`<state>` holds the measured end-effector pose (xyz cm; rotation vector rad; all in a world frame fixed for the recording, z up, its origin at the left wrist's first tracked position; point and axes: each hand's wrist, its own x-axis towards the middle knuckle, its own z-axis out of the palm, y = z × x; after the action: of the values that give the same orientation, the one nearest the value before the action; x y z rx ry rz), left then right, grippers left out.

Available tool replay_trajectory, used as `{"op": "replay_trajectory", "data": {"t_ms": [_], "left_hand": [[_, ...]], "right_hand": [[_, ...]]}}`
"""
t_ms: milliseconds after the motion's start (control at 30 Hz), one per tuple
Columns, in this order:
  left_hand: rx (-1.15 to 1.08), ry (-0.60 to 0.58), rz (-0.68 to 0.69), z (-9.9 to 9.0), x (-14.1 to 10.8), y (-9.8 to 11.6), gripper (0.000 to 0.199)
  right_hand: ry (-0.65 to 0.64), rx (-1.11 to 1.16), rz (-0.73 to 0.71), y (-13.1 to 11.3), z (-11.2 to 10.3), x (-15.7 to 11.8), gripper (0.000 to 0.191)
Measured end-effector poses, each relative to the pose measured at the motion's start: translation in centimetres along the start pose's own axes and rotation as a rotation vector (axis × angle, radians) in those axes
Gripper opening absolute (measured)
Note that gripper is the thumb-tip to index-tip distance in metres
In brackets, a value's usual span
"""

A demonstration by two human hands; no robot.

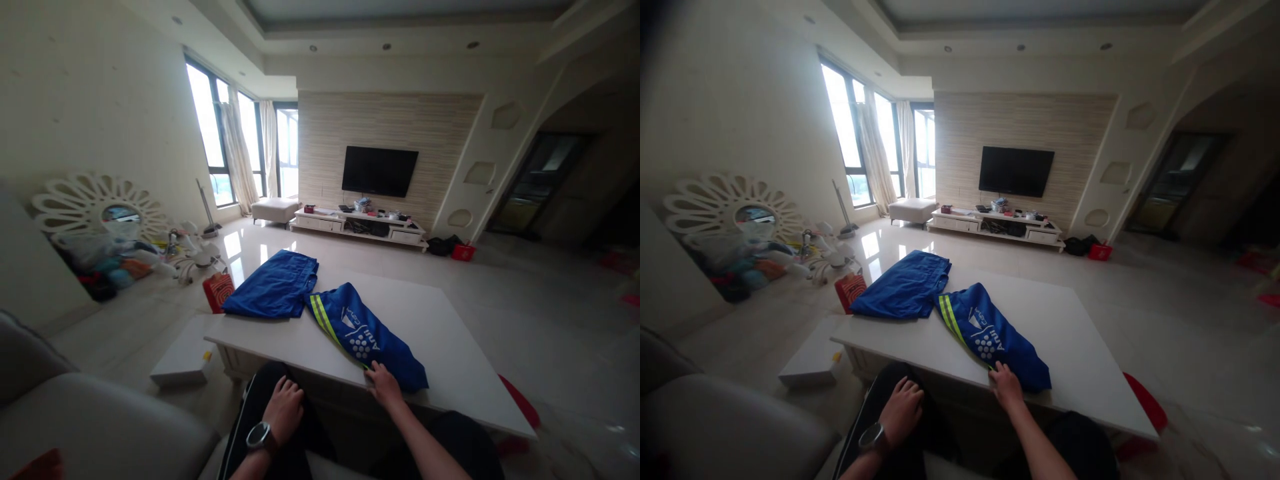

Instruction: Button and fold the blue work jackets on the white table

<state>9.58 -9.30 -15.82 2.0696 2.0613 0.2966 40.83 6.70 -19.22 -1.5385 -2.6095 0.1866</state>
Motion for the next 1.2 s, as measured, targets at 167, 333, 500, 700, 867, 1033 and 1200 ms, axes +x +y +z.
{"op": "replay_trajectory", "data": {"t_ms": [167,333,500,700,867,1033,1200], "left_hand": [[-0.008,0.037,0.023,-0.1,-0.1,0.1,0.025],[0.007,-0.004,0.025,-0.7,0.0,1.0,0.025],[-0.049,-0.021,0.062,-1.4,0.0,1.6,0.028],[-0.321,0.024,0.127,-1.5,0.2,5.1,0.050],[-0.400,0.124,0.224,-1.0,1.3,10.7,0.098],[-0.413,0.243,0.082,-1.5,4.7,13.8,0.076],[-0.643,0.405,-0.053,-7.9,9.5,12.9,0.037]], "right_hand": [[-0.020,0.071,-0.003,-0.1,-2.7,-1.6,0.033],[0.118,0.101,-0.023,1.7,-10.7,-0.9,0.032],[0.588,0.320,-0.118,1.7,-24.2,0.4,0.022],[0.759,0.601,-0.020,-0.9,-32.3,-1.8,0.029],[0.788,0.911,0.112,-1.1,-33.4,-3.3,0.049],[0.827,1.085,0.132,0.5,-35.6,-5.0,0.049],[0.917,1.081,0.191,4.5,-38.2,-7.6,0.045]]}}
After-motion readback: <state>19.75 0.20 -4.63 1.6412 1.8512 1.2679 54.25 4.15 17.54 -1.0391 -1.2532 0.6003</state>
